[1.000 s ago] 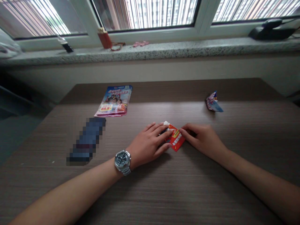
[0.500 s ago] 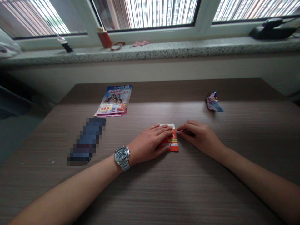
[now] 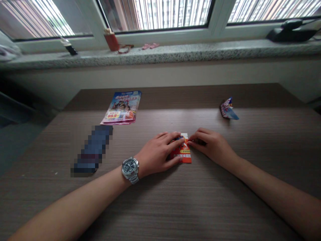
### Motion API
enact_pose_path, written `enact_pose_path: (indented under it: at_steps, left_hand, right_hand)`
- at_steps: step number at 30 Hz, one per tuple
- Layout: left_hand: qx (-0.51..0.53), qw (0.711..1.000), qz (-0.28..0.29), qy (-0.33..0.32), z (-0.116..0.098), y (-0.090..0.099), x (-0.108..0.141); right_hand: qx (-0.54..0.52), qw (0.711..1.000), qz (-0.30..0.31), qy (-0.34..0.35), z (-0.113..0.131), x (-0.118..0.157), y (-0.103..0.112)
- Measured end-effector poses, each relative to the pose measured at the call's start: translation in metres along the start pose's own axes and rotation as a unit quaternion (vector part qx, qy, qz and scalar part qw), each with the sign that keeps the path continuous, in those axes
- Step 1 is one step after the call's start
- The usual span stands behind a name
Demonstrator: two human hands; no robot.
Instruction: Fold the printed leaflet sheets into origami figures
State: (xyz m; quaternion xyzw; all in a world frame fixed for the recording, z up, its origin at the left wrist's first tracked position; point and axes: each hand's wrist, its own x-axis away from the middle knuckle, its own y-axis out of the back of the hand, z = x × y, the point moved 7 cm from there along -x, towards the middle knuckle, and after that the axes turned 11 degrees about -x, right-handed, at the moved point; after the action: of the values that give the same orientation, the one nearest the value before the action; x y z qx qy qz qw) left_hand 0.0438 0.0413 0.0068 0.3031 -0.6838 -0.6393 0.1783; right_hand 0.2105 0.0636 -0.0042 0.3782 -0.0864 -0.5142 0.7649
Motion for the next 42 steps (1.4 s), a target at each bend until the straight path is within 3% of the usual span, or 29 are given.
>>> enact_pose_path:
  at_steps: [15,28,36,42]
  left_hand:
    - [0.004,1.000,-0.001,0.006,0.001,0.001,0.001]
    - [0.013,1.000,-0.004,0.008,0.002,-0.001,0.002]
    - [0.003,1.000,0.005,0.006,0.003,-0.003,0.003]
    - [-0.007,1.000,0.000,0.005,0.003,-0.003,0.002]
  right_hand:
    - [-0.013,0.997,0.055,0.050,0.008,0.004,-0.003]
    - [-0.040,0.978,0.166,0.119,0.023,0.012,-0.013]
    - [-0.058,0.980,0.162,0.103,0.021,0.014,-0.011]
    - [-0.087,0.985,0.111,0.095,0.016,0.016,-0.007]
